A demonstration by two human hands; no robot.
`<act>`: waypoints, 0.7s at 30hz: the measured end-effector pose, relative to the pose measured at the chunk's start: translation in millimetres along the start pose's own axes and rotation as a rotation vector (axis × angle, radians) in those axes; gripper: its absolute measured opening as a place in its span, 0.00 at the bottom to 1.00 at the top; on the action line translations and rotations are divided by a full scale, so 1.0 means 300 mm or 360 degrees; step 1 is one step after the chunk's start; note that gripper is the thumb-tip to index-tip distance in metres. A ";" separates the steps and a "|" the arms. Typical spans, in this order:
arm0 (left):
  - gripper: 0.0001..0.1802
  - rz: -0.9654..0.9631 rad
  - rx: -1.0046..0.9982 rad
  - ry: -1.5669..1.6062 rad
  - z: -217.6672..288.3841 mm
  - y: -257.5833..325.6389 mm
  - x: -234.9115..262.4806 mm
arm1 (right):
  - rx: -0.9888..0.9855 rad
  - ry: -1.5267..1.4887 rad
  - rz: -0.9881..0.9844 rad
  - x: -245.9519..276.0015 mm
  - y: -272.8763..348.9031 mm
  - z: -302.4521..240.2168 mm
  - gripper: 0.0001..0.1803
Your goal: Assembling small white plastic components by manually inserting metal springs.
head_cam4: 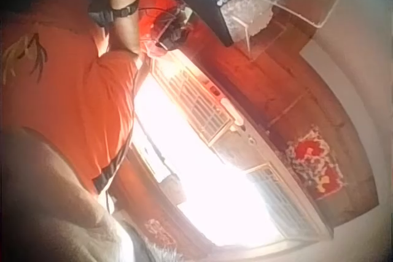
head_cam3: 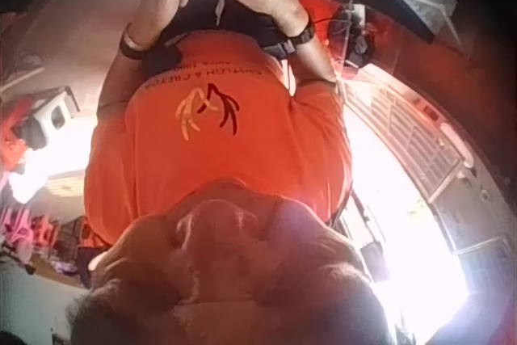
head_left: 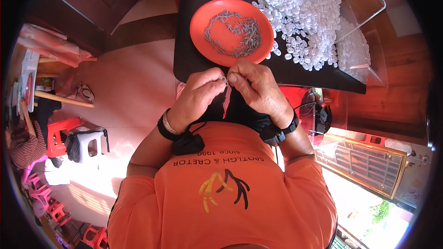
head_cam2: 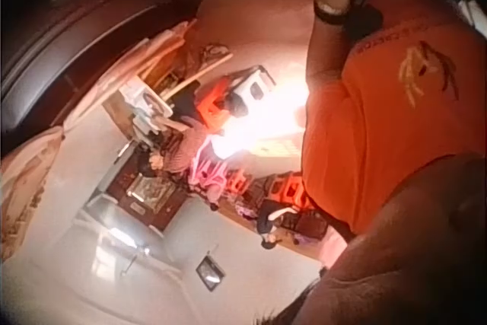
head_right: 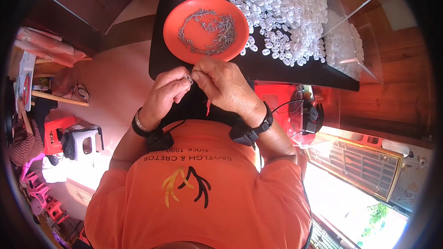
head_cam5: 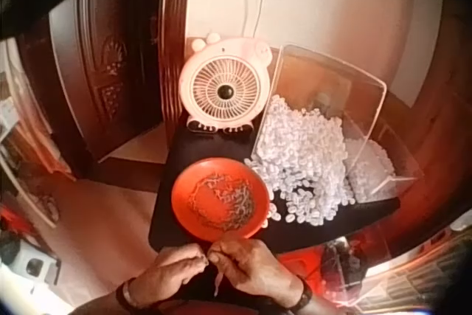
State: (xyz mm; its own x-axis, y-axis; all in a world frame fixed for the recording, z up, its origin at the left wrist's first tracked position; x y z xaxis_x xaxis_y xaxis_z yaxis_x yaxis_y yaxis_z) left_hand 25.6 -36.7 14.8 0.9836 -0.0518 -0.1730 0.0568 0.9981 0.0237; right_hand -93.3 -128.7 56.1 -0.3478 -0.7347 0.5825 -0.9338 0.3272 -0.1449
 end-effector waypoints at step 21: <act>0.14 0.0115 -0.0166 -0.0042 -0.015 0.011 0.030 | -0.0108 0.0309 -0.0020 0.032 -0.045 -0.047 0.06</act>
State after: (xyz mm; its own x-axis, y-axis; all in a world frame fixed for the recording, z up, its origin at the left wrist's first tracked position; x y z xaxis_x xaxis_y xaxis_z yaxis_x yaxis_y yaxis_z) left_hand 33.7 -33.8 9.0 0.9887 0.0206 -0.1486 -0.0310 0.9972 -0.0679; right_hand -82.9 -131.8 74.9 -0.3069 -0.6126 0.7284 -0.9280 0.3626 -0.0860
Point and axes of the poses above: each hand's wrist, its own y-axis away from the middle knuckle, its own x-axis out of the back of the hand, z = x × y, the point moved 4 cm from there along -y, towards the middle knuckle, and after that the axes turned 10 degrees about -z, right-handed, at the moved point
